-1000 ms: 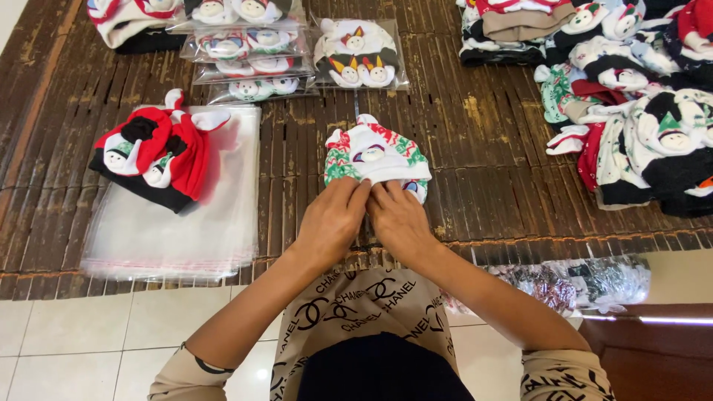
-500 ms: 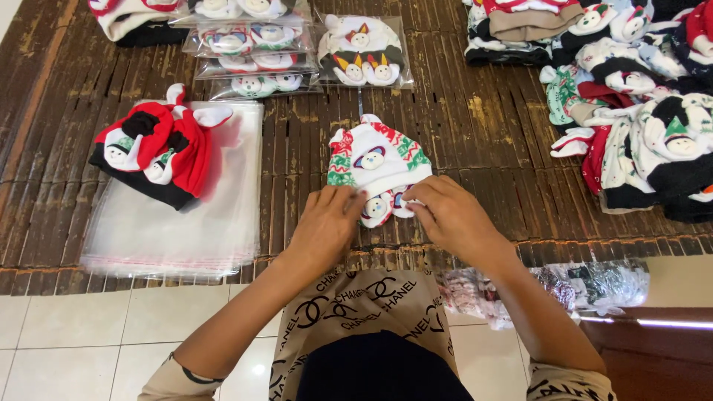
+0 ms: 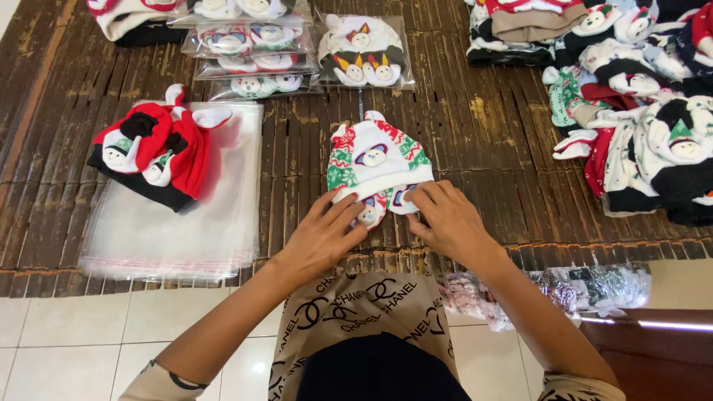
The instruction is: Packaging small fabric items into clear plastic bags
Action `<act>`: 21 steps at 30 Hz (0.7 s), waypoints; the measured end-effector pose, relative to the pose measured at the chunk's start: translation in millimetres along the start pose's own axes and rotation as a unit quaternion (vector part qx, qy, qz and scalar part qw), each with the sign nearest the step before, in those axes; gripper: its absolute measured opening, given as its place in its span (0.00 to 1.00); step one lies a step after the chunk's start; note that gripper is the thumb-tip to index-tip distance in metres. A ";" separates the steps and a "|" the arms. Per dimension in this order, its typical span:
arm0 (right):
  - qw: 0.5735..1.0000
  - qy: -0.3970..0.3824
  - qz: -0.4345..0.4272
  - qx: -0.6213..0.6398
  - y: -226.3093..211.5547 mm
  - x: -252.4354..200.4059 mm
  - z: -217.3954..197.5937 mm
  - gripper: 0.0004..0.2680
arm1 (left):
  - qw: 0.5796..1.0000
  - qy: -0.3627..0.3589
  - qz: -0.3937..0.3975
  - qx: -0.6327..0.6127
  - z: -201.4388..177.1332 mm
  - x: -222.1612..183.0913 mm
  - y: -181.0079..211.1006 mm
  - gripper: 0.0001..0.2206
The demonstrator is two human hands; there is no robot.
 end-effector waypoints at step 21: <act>0.996 0.078 -0.008 0.042 -0.7 40.1 -9.3 0.04 | 0.971 -0.202 -0.124 -0.017 41.1 8.1 -49.3 0.20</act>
Point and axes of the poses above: each hand's wrist, its own x-axis towards the middle knuckle, its own z-axis out of the palm, y = z × x, the point moved 8 cm from there along x, towards the middle knuckle, and after that the axes turned 13 degrees about x, right-handed, at the moved point
